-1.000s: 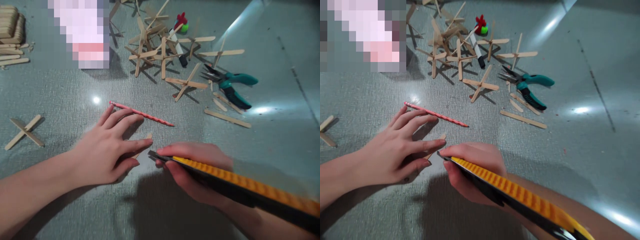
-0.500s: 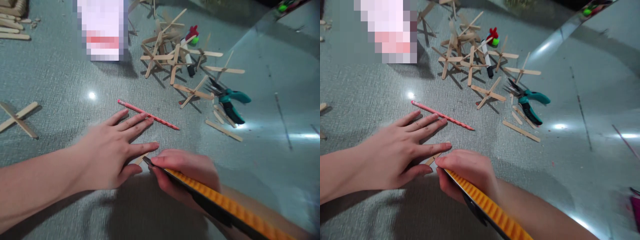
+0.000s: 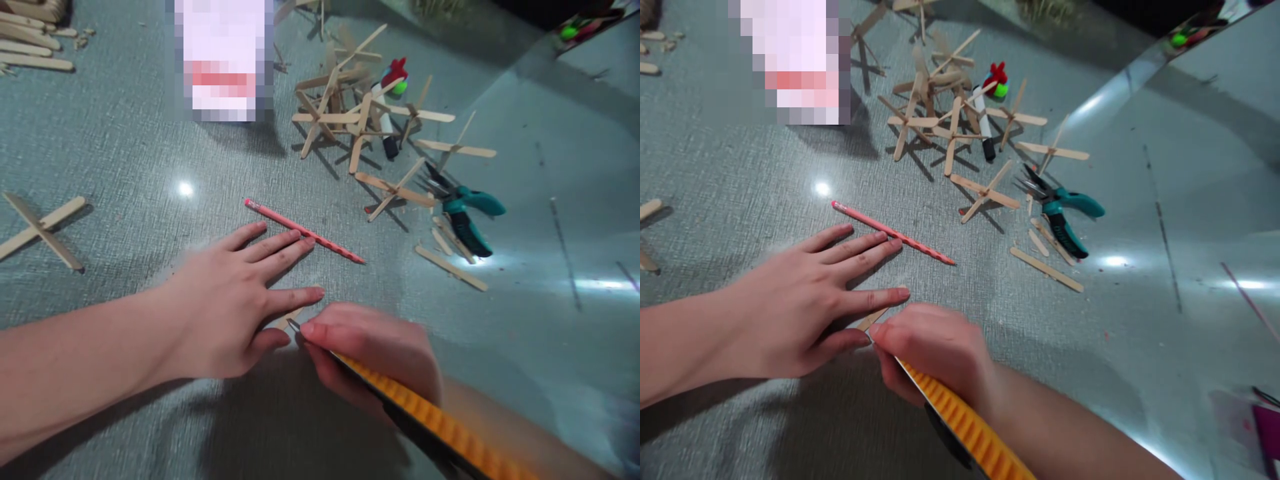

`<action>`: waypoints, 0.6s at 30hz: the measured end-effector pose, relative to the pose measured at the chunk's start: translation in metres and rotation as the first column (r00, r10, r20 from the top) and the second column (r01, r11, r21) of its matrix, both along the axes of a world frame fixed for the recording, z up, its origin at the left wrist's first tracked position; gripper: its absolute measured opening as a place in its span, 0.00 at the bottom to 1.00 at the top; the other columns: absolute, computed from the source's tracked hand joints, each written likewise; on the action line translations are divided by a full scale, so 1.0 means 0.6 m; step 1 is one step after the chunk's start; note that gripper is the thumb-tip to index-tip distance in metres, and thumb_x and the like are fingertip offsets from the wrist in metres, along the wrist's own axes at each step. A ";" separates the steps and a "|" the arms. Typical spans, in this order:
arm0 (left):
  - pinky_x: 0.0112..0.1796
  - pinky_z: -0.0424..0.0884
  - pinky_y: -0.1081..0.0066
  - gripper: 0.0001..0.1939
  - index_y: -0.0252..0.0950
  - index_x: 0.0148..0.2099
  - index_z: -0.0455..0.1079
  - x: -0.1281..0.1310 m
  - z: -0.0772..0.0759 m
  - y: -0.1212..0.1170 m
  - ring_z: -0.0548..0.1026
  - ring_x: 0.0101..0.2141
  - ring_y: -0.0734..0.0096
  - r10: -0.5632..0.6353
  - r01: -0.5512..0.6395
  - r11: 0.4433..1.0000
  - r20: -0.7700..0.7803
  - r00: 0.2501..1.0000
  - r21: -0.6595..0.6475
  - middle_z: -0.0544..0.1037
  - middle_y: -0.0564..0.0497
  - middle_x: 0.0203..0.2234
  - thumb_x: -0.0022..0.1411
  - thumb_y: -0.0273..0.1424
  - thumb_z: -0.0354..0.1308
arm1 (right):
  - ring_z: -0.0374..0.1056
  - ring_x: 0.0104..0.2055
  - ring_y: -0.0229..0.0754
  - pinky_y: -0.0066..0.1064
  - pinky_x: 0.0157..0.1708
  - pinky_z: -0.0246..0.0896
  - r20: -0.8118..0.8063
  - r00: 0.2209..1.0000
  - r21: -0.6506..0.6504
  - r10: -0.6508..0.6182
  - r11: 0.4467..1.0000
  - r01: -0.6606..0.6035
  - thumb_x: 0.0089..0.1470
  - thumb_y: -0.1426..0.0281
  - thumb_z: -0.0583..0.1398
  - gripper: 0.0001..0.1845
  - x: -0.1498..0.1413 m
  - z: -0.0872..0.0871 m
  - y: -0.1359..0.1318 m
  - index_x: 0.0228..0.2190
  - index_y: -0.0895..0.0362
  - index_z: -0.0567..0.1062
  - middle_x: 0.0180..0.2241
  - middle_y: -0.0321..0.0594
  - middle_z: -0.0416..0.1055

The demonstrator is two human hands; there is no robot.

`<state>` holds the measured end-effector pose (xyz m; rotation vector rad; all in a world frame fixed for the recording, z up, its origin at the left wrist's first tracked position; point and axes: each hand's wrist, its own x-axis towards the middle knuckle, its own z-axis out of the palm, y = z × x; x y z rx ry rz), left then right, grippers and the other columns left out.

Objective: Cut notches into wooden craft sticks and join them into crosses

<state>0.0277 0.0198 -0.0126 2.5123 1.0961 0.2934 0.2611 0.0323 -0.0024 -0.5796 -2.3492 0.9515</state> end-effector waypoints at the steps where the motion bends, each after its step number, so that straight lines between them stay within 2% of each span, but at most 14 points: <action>1: 0.70 0.50 0.40 0.29 0.51 0.70 0.66 0.000 0.000 0.000 0.54 0.74 0.47 -0.001 0.001 1.000 0.002 1.000 0.004 0.55 0.43 0.75 0.69 0.43 0.59 | 0.76 0.29 0.37 0.27 0.35 0.76 -0.001 1.000 -0.001 0.011 1.000 -0.011 0.57 0.83 0.60 0.14 0.000 -0.002 -0.001 0.39 0.53 0.73 0.28 0.34 0.79; 3: 0.70 0.50 0.40 0.28 0.50 0.70 0.66 0.001 0.001 0.000 0.54 0.73 0.47 0.000 0.000 1.000 0.006 1.000 0.011 0.56 0.43 0.74 0.70 0.44 0.58 | 0.73 0.26 0.36 0.26 0.32 0.73 0.000 1.000 -0.024 0.002 1.000 -0.002 0.60 0.80 0.60 0.11 0.001 -0.006 -0.005 0.33 0.51 0.71 0.25 0.32 0.76; 5: 0.70 0.50 0.40 0.28 0.50 0.70 0.67 0.001 0.003 0.000 0.54 0.73 0.47 0.003 -0.003 1.000 0.004 1.000 0.012 0.56 0.43 0.74 0.70 0.44 0.57 | 0.71 0.26 0.36 0.27 0.31 0.72 -0.003 1.000 -0.059 -0.008 0.998 0.008 0.63 0.78 0.59 0.13 0.002 -0.010 -0.007 0.29 0.51 0.67 0.24 0.31 0.75; 9: 0.70 0.50 0.41 0.28 0.51 0.69 0.67 0.003 0.005 -0.001 0.54 0.73 0.49 0.013 -0.013 1.000 -0.011 1.000 -0.011 0.56 0.44 0.74 0.70 0.44 0.58 | 0.68 0.26 0.36 0.28 0.31 0.68 0.009 0.999 -0.099 0.043 0.994 -0.042 0.65 0.78 0.58 0.13 0.004 -0.009 -0.006 0.29 0.51 0.67 0.24 0.30 0.74; 12: 0.70 0.49 0.42 0.29 0.52 0.69 0.66 0.003 0.004 0.000 0.54 0.74 0.50 0.020 -0.020 1.000 -0.003 1.000 -0.016 0.55 0.44 0.75 0.69 0.44 0.59 | 0.64 0.25 0.36 0.29 0.30 0.66 0.012 0.998 -0.165 0.065 0.984 -0.063 0.66 0.78 0.56 0.17 0.003 -0.006 -0.003 0.27 0.51 0.63 0.23 0.29 0.72; 15: 0.71 0.48 0.43 0.29 0.53 0.70 0.66 0.002 0.005 0.002 0.53 0.74 0.50 0.015 -0.015 0.999 -0.015 1.000 -0.042 0.54 0.45 0.75 0.69 0.46 0.59 | 0.64 0.25 0.35 0.28 0.31 0.67 -0.031 0.999 -0.146 0.041 0.988 -0.046 0.64 0.81 0.58 0.15 0.003 -0.009 -0.002 0.29 0.51 0.66 0.23 0.28 0.72; 18: 0.71 0.47 0.44 0.30 0.53 0.70 0.65 0.002 0.008 0.003 0.52 0.74 0.52 0.011 -0.013 0.998 -0.030 0.999 -0.064 0.54 0.46 0.75 0.69 0.47 0.59 | 0.68 0.26 0.35 0.26 0.31 0.70 -0.065 0.998 -0.069 0.005 0.998 -0.009 0.59 0.83 0.60 0.13 0.005 -0.013 -0.003 0.40 0.52 0.72 0.26 0.30 0.75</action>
